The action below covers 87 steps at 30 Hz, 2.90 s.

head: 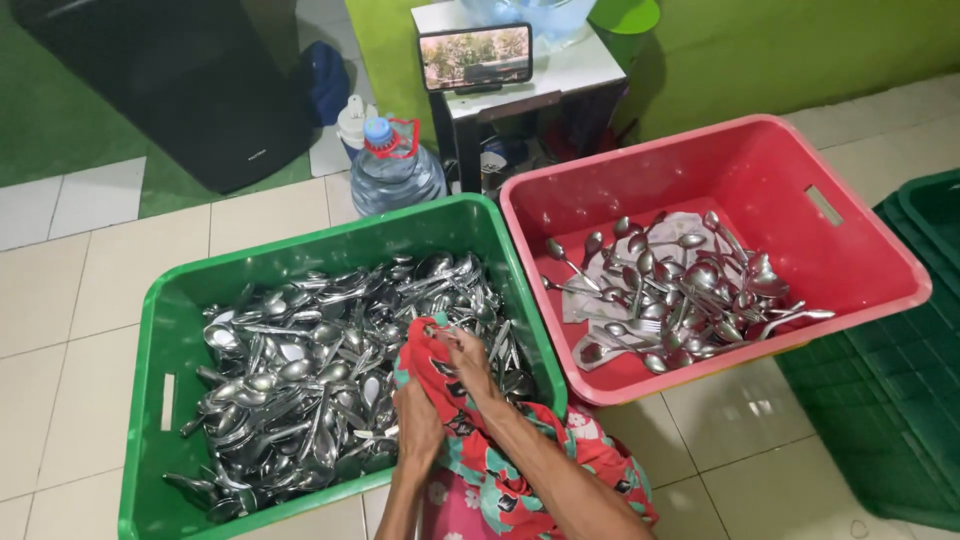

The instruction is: Wipe spoons with a cloth and move them from a green sorting bin to a red bin.

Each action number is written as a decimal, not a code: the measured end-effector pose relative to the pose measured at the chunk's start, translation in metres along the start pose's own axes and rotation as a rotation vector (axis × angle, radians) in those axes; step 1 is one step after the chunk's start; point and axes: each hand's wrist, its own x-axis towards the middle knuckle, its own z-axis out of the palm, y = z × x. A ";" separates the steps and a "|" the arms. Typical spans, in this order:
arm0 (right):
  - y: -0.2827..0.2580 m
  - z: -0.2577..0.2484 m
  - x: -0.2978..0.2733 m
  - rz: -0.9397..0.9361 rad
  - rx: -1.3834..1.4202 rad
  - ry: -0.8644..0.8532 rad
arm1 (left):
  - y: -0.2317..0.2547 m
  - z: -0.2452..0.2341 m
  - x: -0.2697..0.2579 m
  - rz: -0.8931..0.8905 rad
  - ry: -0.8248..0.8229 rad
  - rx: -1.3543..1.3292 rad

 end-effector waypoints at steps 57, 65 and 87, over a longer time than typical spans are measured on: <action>-0.012 0.037 -0.050 0.100 -0.778 -0.389 | -0.030 -0.135 0.118 -0.448 0.667 -0.699; -0.061 0.045 -0.065 0.028 -0.663 -0.322 | 0.110 -0.068 0.080 0.051 -0.186 -0.409; 0.036 0.032 -0.068 -0.005 -1.050 -0.395 | -0.166 0.151 0.239 0.873 -0.338 1.233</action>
